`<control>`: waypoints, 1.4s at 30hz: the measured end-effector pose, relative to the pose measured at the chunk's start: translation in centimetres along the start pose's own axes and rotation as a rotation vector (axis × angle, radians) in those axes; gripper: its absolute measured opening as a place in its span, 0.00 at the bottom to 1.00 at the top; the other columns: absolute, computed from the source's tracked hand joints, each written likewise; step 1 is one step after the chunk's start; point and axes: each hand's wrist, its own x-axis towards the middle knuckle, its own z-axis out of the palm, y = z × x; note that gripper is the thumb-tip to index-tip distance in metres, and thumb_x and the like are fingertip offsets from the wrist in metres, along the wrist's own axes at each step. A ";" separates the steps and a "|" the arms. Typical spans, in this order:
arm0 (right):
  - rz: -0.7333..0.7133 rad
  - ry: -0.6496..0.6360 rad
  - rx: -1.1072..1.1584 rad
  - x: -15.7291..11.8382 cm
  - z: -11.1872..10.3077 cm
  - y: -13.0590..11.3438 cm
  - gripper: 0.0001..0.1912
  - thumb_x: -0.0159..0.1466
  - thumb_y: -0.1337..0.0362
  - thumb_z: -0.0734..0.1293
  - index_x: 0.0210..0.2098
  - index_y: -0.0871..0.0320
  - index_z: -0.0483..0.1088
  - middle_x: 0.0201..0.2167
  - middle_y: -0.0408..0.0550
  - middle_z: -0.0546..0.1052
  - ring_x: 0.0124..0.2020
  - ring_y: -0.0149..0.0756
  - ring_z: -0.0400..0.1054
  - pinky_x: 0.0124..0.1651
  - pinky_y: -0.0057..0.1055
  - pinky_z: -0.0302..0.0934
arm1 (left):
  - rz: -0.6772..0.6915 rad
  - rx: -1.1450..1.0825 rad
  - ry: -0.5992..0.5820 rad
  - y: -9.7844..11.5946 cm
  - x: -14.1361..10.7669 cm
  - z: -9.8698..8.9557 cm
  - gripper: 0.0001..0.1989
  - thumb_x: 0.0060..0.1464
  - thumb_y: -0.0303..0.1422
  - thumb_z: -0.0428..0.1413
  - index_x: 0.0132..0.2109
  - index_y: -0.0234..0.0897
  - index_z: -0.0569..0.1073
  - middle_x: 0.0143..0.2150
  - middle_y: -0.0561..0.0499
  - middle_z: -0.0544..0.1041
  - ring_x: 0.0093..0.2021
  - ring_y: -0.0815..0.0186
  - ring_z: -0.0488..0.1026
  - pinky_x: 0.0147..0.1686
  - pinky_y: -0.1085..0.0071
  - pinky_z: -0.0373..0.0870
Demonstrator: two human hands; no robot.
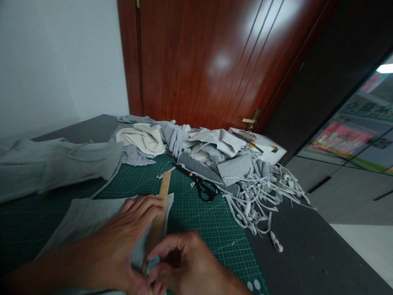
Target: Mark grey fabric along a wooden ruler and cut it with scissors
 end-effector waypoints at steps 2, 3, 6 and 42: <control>0.005 0.003 0.005 0.2 0.0 0.1 0.29 0.56 0.44 0.84 0.42 0.61 0.78 0.26 0.41 0.79 0.23 0.23 0.72 0.29 0.20 0.69 | -0.007 -0.004 -0.015 0.0 0.1 -0.1 0.54 0.34 0.62 0.72 0.65 0.42 0.70 0.66 0.39 0.71 0.65 0.37 0.68 0.68 0.41 0.58; 0.002 0.003 0.005 0.2 0.1 0.1 0.29 0.56 0.44 0.84 0.42 0.61 0.78 0.26 0.41 0.79 0.23 0.23 0.72 0.28 0.20 0.69 | -0.006 -0.006 -0.025 -0.1 0.1 -0.1 0.53 0.33 0.62 0.72 0.64 0.42 0.71 0.66 0.39 0.71 0.66 0.37 0.67 0.68 0.41 0.59; -0.005 -0.005 0.004 0.3 0.1 0.3 0.27 0.57 0.45 0.83 0.42 0.61 0.78 0.26 0.40 0.79 0.23 0.23 0.71 0.29 0.21 0.69 | 0.013 -0.004 -0.057 -0.3 0.1 -0.1 0.51 0.33 0.62 0.73 0.63 0.44 0.74 0.66 0.40 0.70 0.67 0.36 0.65 0.66 0.42 0.60; -0.046 -0.056 -0.423 -1.4 -1.2 -4.0 0.05 0.63 0.72 0.72 0.38 0.58 0.80 0.30 0.43 0.83 0.30 0.30 0.77 0.37 0.25 0.73 | -0.012 -0.007 -0.074 -0.4 0.1 -0.5 0.59 0.26 0.60 0.77 0.66 0.44 0.71 0.68 0.41 0.68 0.68 0.36 0.63 0.69 0.43 0.60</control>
